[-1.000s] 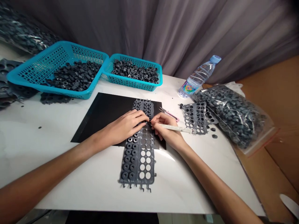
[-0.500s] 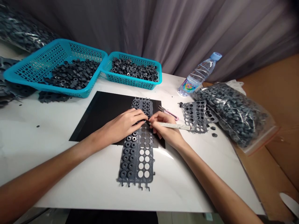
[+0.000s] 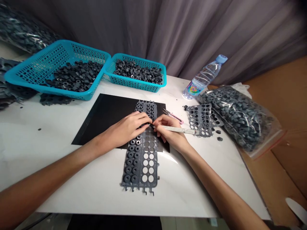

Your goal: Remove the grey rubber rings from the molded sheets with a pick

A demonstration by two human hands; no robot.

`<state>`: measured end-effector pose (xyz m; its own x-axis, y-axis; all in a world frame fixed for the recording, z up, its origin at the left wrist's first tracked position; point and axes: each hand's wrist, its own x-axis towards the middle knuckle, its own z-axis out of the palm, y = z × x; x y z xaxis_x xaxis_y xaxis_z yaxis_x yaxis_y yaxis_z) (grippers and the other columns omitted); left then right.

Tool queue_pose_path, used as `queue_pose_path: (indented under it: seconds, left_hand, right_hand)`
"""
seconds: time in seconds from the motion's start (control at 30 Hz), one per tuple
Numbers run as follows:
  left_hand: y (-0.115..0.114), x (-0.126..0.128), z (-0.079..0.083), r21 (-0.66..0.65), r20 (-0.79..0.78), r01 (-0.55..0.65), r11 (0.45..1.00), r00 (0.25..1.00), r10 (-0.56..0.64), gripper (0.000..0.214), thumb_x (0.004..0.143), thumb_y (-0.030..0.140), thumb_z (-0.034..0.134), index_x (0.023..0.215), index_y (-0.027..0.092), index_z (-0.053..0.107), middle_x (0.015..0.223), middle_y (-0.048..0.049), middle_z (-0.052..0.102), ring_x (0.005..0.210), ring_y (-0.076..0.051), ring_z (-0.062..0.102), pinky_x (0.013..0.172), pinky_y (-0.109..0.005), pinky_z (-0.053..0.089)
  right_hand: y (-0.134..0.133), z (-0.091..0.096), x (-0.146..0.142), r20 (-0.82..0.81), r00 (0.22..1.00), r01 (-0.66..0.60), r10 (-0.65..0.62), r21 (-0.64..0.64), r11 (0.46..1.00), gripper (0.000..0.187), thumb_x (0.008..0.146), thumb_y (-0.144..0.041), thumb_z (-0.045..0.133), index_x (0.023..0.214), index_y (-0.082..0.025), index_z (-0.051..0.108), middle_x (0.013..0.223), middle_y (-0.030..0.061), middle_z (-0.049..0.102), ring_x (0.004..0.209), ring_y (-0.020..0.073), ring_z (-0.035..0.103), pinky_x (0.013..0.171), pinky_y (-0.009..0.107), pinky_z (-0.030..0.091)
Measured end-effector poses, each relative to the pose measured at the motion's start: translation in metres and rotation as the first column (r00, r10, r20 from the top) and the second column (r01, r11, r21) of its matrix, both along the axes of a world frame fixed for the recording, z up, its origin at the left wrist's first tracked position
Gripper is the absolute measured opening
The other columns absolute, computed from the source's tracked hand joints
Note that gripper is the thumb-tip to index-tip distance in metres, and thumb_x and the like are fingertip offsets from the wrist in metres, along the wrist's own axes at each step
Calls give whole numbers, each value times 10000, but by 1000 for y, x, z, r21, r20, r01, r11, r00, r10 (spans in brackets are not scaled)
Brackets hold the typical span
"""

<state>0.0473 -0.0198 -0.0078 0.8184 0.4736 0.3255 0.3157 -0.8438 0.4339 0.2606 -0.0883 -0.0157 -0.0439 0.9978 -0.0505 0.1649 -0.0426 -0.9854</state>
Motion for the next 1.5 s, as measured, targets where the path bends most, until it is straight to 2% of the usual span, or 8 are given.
queue_pose_path:
  seconds: [0.23, 0.47, 0.67, 0.83, 1.03, 1.17, 1.33, 1.5]
  left_hand:
    - [1, 1, -3, -8, 7, -5, 1000, 1000, 5, 175, 1072, 192, 531, 1200, 177, 648, 1188, -60, 680, 1111, -223, 644, 1043, -399, 477]
    - [-5, 6, 1, -58, 24, -109, 992, 994, 110, 125, 1054, 207, 577, 1140, 180, 664, 1132, -41, 689, 1075, -209, 662, 983, -358, 512]
    - [-13, 8, 8, 194, -120, -89, 977, 986, 113, 178, 1087, 191, 500, 1125, 154, 670, 1078, -60, 702, 998, -216, 698, 881, -347, 536]
    - [-13, 8, 8, 285, -194, -41, 958, 976, 99, 211, 1047, 58, 484, 1169, 157, 626, 1081, -44, 695, 986, -206, 696, 737, -320, 515]
    - [-22, 16, -1, 417, -249, -180, 891, 920, 303, 219, 1042, 31, 427, 1132, 142, 592, 1078, -76, 670, 1012, -220, 678, 544, -308, 387]
    - [-19, 15, 0, 305, -231, -217, 927, 928, 293, 164, 1071, 106, 458, 1124, 173, 597, 1105, -63, 680, 1061, -217, 667, 568, -289, 401]
    - [-4, 3, 6, 34, -133, -167, 985, 977, 170, 192, 1115, 338, 470, 1138, 232, 629, 1140, -25, 689, 1111, -195, 656, 828, -291, 510]
    - [-1, -1, 5, -37, -101, -133, 990, 987, 129, 194, 1103, 310, 486, 1172, 222, 645, 1165, -46, 684, 1109, -212, 654, 949, -339, 517]
  right_hand:
    - [0, 0, 0, 11, 1000, -14, 14, 12, 1000, 72, 881, -250, 634, 920, -190, 634, 733, -11, 645, 526, 96, 544, 356, 152, 377]
    - [1, 1, 1, 44, 998, -40, 39, 42, 998, 41, 870, -214, 644, 894, -187, 626, 727, -24, 610, 548, 89, 537, 433, 172, 377]
    - [0, 0, 1, 110, 993, -49, 41, 79, 996, 58, 899, -231, 623, 859, -192, 606, 706, -37, 571, 589, 99, 505, 527, 210, 375]
    - [-1, 1, 0, 150, 988, -66, 46, 129, 990, 79, 896, -218, 617, 830, -192, 583, 730, -33, 547, 659, 117, 486, 586, 233, 361]
    - [-2, 3, -1, 178, 983, -72, 45, 151, 986, 72, 900, -217, 613, 841, -187, 585, 756, -28, 560, 693, 120, 487, 603, 238, 346]
    - [-1, 3, -1, 132, 991, -54, 38, 117, 992, 66, 873, -214, 623, 824, -187, 589, 727, -30, 571, 653, 108, 501, 561, 218, 356]
    - [1, 4, 2, -40, 999, 10, -10, -12, 1000, 90, 862, -270, 634, 903, -192, 616, 722, -25, 626, 502, 89, 507, 393, 184, 349]
    - [3, 3, 5, -53, 999, 4, -5, -8, 1000, 87, 862, -266, 648, 905, -192, 630, 707, -24, 635, 455, 74, 482, 343, 162, 354]
